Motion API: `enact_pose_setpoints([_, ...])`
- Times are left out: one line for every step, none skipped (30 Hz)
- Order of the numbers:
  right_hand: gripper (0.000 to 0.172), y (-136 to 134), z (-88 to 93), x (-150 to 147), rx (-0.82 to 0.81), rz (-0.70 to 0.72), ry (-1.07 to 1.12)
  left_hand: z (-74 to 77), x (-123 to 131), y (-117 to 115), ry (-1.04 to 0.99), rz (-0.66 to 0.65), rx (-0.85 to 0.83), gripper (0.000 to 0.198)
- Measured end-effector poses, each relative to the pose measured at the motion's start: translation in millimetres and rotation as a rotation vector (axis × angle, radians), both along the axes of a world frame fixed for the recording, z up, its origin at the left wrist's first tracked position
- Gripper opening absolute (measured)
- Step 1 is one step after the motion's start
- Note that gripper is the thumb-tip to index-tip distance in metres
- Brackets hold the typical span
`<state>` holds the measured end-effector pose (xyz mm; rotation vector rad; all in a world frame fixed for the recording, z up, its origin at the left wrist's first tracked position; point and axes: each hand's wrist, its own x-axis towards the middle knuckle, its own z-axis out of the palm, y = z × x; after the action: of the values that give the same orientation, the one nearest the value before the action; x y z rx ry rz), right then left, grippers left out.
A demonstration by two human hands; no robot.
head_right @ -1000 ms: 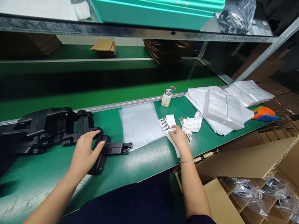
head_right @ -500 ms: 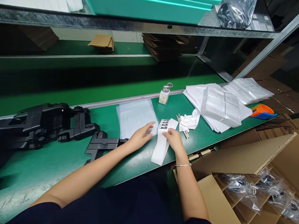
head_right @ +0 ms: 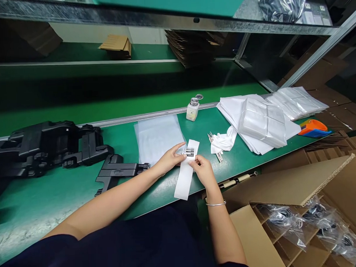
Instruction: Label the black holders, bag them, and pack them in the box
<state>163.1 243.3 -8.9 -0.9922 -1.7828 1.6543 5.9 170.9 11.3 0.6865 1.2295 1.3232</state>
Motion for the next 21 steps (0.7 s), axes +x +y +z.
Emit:
enact_pose_setpoints([0.028,-0.4,-0.4,0.4,-0.006,0.02,-0.005,1.0,0.8,0.2,-0.021,0.001,0.022,0.081])
enact_pose_setpoints([0.029,-0.9,-0.5,0.8,-0.012,0.049,-0.014,2.0,1.6,0.7,-0.044,0.01,0.047,0.074])
enact_pose_setpoints([0.029,-1.5,-0.3,1.4,-0.009,0.074,-0.025,2.7,2.4,1.5,-0.062,0.024,0.063,0.066])
enact_pose_setpoints([0.028,-2.2,0.3,2.3,0.02,0.069,-0.032,3.2,3.0,2.5,-0.07,0.041,0.067,0.058])
enact_pose_setpoints([0.027,-3.0,1.5,3.4,0.087,0.026,-0.039,3.4,3.4,3.6,-0.067,0.061,0.062,0.05])
enact_pose_setpoints([0.025,-3.9,3.1,4.6,0.194,-0.049,-0.044,3.5,3.7,4.6,-0.056,0.078,0.053,0.044])
enact_pose_setpoints([0.025,-4.9,5.0,5.9,0.331,-0.133,-0.052,3.4,3.9,5.5,-0.041,0.087,0.045,0.038])
enact_pose_setpoints([0.025,-6.1,7.1,7.0,0.478,-0.206,-0.067,3.3,4.1,6.1,-0.023,0.091,0.041,0.033])
enact_pose_setpoints([0.025,-7.3,9.0,7.9,0.612,-0.252,-0.09,3.3,4.4,6.4,0.002,0.089,0.043,0.03])
enact_pose_setpoints([0.024,-8.7,10.6,8.4,0.717,-0.266,-0.12,3.4,4.9,6.2,0.033,0.079,0.048,0.028])
enact_pose_setpoints([0.023,-10.1,11.6,8.5,0.787,-0.256,-0.151,3.6,5.5,5.8,0.075,0.059,0.055,0.026])
enact_pose_setpoints([0.021,-11.5,12.1,8.5,0.832,-0.25,-0.182,3.9,6.1,5.1,0.124,0.036,0.062,0.025])
enact_pose_setpoints([0.02,-13.0,12.2,8.6,0.861,-0.256,-0.213,4.2,6.6,4.3,0.175,0.016,0.068,0.025])
enact_pose_setpoints([0.019,-14.6,12.1,9.1,0.887,-0.269,-0.243,4.6,6.9,3.6,0.222,-0.005,0.071,0.025])
enact_pose_setpoints([0.018,-16.1,12.2,10.3,0.914,-0.279,-0.265,5.1,6.8,3.1,0.265,-0.026,0.073,0.026])
enact_pose_setpoints([0.017,-17.7,12.5,12.3,0.943,-0.284,-0.274,5.6,6.1,3.0,0.307,-0.048,0.081,0.028])
enact_pose_setpoints([0.015,-19.3,13.5,15.3,0.97,-0.287,-0.265,6.4,5.0,3.2,0.352,-0.065,0.1,0.03])
enact_pose_setpoints([0.013,-20.8,14.9,18.8,0.989,-0.299,-0.234,7.4,3.4,3.7,0.407,-0.082,0.131,0.032])
enact_pose_setpoints([0.012,-22.2,16.7,22.6,0.994,-0.328,-0.186,8.9,1.3,4.4,0.476,-0.101,0.172,0.034])
enact_pose_setpoints([0.011,-23.6,18.3,26.1,0.979,-0.368,-0.134,11.1,-1.0,5.0,0.563,-0.123,0.21,0.035])
enact_pose_setpoints([0.011,-25.1,19.3,28.8,0.946,-0.397,-0.096,14.0,-3.8,5.1,0.661,-0.15,0.235,0.035])
